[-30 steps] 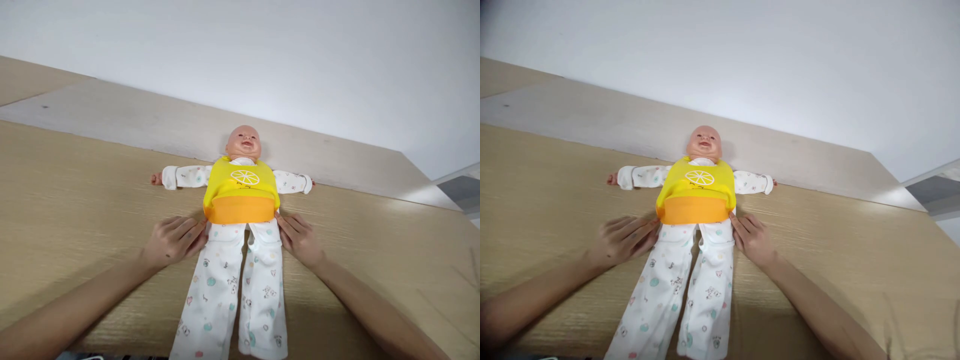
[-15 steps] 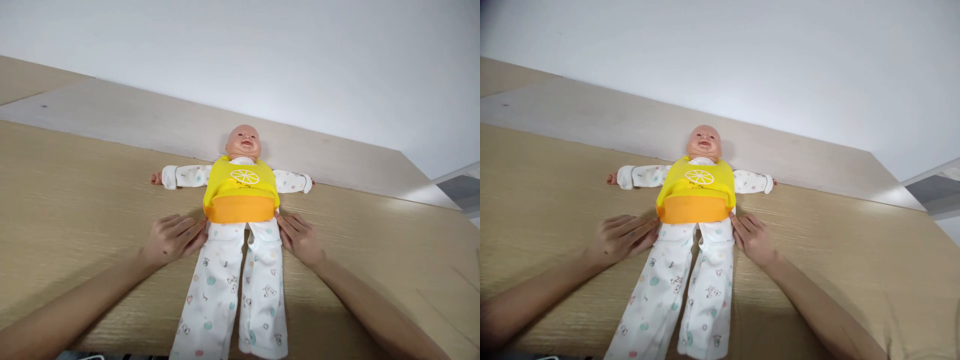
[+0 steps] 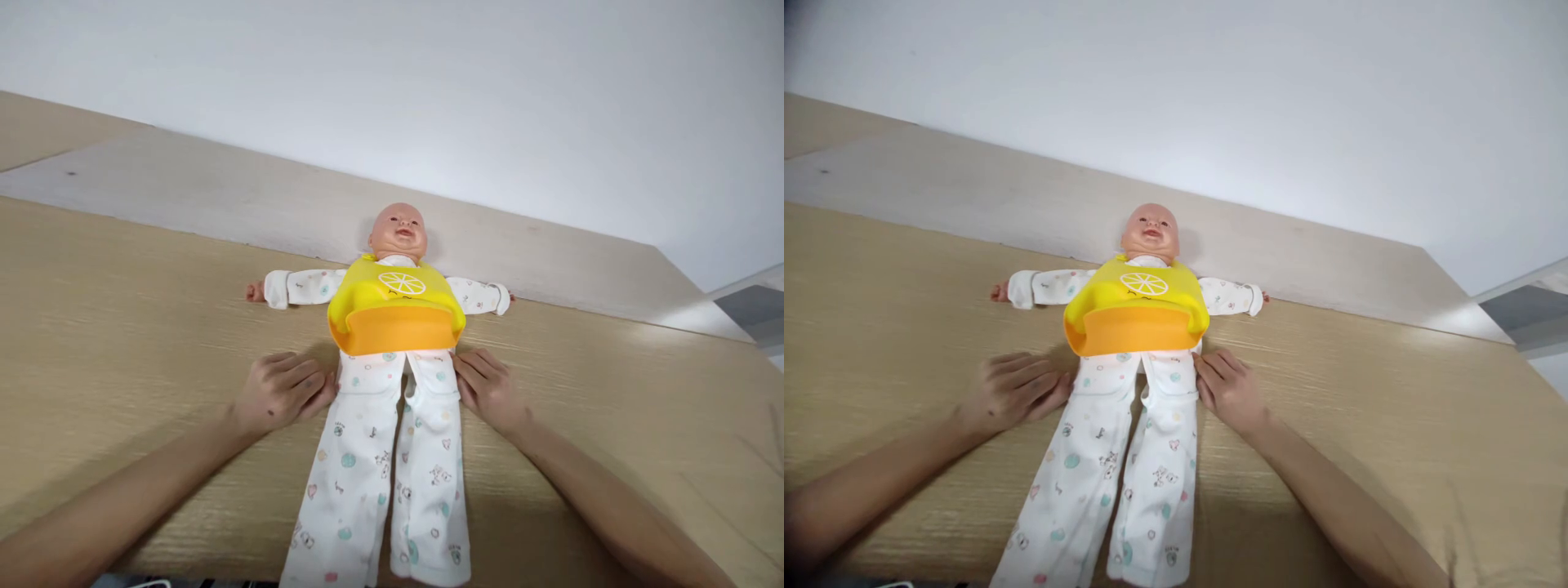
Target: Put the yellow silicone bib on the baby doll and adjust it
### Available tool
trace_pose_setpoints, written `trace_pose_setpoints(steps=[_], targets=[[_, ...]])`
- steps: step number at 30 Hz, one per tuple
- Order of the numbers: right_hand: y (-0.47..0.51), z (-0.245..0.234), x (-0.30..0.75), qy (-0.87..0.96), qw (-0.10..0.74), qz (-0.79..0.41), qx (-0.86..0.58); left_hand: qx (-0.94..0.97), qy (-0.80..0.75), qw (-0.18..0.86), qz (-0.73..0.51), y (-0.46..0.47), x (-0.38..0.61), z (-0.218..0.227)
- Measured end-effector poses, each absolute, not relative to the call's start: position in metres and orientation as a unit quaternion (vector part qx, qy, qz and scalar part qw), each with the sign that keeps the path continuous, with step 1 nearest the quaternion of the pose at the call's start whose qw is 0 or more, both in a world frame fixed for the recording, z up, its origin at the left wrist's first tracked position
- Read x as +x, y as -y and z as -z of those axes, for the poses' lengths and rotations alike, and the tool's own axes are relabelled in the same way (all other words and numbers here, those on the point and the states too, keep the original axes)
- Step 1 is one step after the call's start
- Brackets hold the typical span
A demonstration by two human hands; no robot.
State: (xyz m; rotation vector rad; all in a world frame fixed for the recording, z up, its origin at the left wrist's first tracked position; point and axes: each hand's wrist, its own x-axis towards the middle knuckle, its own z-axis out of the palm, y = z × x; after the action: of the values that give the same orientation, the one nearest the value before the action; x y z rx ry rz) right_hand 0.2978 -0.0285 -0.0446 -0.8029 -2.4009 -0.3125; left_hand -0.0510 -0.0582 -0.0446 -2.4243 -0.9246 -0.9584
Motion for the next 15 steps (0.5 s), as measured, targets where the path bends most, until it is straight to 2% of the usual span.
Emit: trace_pose_setpoints(steps=[15], targets=[[0.0278, 0.044, 0.2975, 0.891, 0.312, 0.101, -0.314, -0.867, 0.315, 0.194, 0.335, 0.0584, -0.0516, 0.0409]])
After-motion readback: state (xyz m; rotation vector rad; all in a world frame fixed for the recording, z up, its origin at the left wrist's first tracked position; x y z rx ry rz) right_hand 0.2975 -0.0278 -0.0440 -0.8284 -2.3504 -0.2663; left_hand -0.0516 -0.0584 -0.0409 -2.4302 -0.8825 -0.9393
